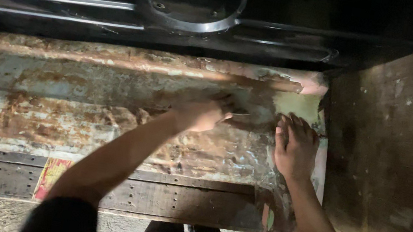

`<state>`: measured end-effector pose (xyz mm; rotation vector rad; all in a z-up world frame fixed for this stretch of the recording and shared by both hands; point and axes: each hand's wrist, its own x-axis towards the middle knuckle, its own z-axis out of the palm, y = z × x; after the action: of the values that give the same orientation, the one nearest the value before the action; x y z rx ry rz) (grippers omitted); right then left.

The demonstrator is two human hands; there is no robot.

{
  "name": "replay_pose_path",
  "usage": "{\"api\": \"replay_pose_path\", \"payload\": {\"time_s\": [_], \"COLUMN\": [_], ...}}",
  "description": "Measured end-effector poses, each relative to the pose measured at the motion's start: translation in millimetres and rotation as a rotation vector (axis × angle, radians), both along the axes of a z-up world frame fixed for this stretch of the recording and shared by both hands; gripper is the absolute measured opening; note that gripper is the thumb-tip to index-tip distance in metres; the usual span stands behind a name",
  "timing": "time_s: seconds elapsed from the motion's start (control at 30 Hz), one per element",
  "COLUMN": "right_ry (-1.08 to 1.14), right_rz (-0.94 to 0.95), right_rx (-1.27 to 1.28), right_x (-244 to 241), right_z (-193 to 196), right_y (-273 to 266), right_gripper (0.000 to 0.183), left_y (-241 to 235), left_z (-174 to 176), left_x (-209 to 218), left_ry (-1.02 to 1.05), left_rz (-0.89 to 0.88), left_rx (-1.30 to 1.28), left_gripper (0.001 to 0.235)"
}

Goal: The person sands a long, rusty metal panel using a sanding block, moving back and forth across the surface to remove rust and old paint. The person works continuously on the same section of the panel throughout the clip.

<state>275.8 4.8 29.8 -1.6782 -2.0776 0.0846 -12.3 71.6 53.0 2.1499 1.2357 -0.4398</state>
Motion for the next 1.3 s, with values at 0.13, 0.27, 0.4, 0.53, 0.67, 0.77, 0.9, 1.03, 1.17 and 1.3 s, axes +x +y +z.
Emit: {"api": "replay_pose_path", "payload": {"time_s": [0.13, 0.27, 0.4, 0.53, 0.67, 0.77, 0.9, 1.03, 1.17, 1.3], "right_ry": [-0.029, 0.001, -0.001, -0.03, -0.033, -0.023, 0.0, -0.001, -0.01, -0.014], "right_rz": [0.005, 0.026, 0.019, -0.001, -0.007, 0.004, 0.025, 0.025, 0.021, 0.015], "right_rx": [0.024, 0.015, 0.001, -0.029, -0.038, -0.032, -0.001, 0.022, 0.032, 0.002], "right_x": [0, -2, 2, 2, 5, 3, 3, 2, 0, 1], "right_z": [4, 1, 1, -1, -2, -2, -1, 1, 2, 2], "right_y": [4, 1, 3, 4, 4, 3, 4, 3, 3, 2], "right_gripper": [0.041, 0.04, 0.04, 0.041, 0.041, 0.04, 0.038, 0.035, 0.036, 0.037], "left_y": [28, 17, -10, -5, 14, 16, -3, -9, 2, 14], "left_z": [-28, -19, 23, 47, 44, 36, 25, 20, 23, 33], "left_x": [50, 38, -4, 2, 45, 54, 15, -20, 19, 70], "left_ry": [-0.276, -0.161, -0.043, -0.047, -0.077, -0.098, -0.002, -0.159, -0.014, -0.105], "left_rz": [-0.239, -0.17, 0.071, 0.025, 0.024, 0.045, 0.128, -0.037, 0.116, 0.096], "left_rx": [0.68, 0.462, -0.1, -0.012, 0.067, 0.082, -0.093, 0.176, 0.01, 0.097], "left_gripper": [0.039, 0.037, 0.045, 0.045, 0.045, 0.045, 0.046, 0.03, 0.051, 0.052]}}
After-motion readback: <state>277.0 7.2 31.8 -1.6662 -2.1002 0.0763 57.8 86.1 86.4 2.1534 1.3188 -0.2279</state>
